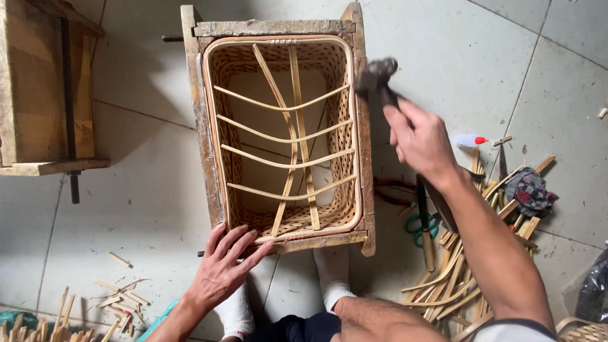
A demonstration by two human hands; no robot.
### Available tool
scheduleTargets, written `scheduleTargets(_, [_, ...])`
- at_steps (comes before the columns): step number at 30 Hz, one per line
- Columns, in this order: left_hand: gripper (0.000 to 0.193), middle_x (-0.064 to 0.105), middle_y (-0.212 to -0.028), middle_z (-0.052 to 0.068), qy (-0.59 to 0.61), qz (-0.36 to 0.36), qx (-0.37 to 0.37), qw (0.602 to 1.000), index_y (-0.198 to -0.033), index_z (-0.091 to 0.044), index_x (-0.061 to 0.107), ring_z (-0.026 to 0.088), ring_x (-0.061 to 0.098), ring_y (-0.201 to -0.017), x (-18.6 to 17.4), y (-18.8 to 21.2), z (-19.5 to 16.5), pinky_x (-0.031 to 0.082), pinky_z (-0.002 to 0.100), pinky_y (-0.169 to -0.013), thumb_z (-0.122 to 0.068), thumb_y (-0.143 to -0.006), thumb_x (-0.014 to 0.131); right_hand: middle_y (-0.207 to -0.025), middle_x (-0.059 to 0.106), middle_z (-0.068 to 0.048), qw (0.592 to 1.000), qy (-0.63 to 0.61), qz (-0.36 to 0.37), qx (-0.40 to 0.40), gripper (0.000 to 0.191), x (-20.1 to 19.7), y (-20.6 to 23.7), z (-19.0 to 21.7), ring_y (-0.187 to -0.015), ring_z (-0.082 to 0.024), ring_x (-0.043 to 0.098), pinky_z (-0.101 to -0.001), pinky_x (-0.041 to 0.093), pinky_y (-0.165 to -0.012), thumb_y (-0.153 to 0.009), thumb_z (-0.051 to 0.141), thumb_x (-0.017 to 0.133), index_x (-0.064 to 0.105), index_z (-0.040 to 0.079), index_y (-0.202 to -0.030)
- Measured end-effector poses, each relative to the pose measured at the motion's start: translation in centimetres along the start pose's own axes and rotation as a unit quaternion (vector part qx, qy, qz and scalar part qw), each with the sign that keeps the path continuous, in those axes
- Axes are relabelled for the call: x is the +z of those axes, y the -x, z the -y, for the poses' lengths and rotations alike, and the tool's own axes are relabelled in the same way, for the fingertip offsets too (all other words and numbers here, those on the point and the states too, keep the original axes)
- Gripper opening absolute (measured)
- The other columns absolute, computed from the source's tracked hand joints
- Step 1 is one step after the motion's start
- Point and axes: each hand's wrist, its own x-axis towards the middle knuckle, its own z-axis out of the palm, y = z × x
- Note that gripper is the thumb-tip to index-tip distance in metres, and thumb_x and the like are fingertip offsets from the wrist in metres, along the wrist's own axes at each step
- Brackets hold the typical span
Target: The person sits on the floor assembling a bamboo basket frame held in a wooden jig. They insert and press curved bamboo strips into the woven rim, tap strips into place with a hammer, squeeze glue from a bottle along the joints, and use pliers to secure strips, working around the frame.
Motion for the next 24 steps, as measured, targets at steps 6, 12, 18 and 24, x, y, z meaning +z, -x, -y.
scheduleTargets(6, [0.085, 0.061, -0.120, 0.010, -0.026, 0.030, -0.012, 0.999, -0.149, -0.023, 0.052, 0.028, 0.055, -0.118, 0.2, -0.1, -0.1, 0.029, 0.053, -0.116, -0.007, -0.067, 0.067, -0.066, 0.063, -0.002, 0.998, 0.023, -0.029, -0.050, 0.033, 1.3, 4.0, -1.9, -0.048, -0.009, 0.058, -0.0265, 0.047, -0.041, -0.107, 0.027, 0.059, 0.067, 0.001, -0.126])
scheduleTargets(12, [0.082, 0.062, -0.121, 0.007, -0.041, 0.032, -0.014, 0.999, -0.148, -0.024, 0.054, 0.025, 0.056, -0.120, 0.0, 0.0, 0.1, 0.029, 0.052, -0.117, -0.004, -0.070, 0.067, -0.064, 0.063, -0.005, 0.998, 0.057, -0.018, -0.021, 0.035, 1.6, 5.9, -3.4, -0.047, -0.011, 0.059, -0.0289, 0.049, -0.041, -0.105, 0.024, 0.058, 0.067, 0.002, -0.131])
scheduleTargets(18, [0.078, 0.063, -0.126, 0.007, -0.005, -0.002, -0.014, 1.000, -0.147, -0.024, 0.054, 0.025, 0.055, -0.126, 0.2, -0.1, 0.2, 0.030, 0.050, -0.116, -0.007, -0.072, 0.069, -0.066, 0.067, -0.004, 0.996, 0.074, 0.005, -0.049, 0.026, 2.1, 13.1, -7.6, -0.045, -0.010, 0.061, -0.0280, 0.048, -0.041, -0.105, 0.019, 0.057, 0.068, 0.002, -0.122])
scheduleTargets(24, [0.080, 0.065, -0.120, 0.009, -0.003, 0.016, -0.012, 1.000, -0.144, -0.023, 0.057, 0.026, 0.058, -0.120, 0.1, -0.1, 0.0, 0.031, 0.051, -0.114, -0.006, -0.067, 0.068, -0.064, 0.066, -0.002, 0.994, 0.078, -0.015, -0.070, 0.039, 3.4, 20.3, -8.9, -0.049, -0.010, 0.062, -0.0270, 0.049, -0.043, -0.101, 0.017, 0.060, 0.061, 0.002, -0.137])
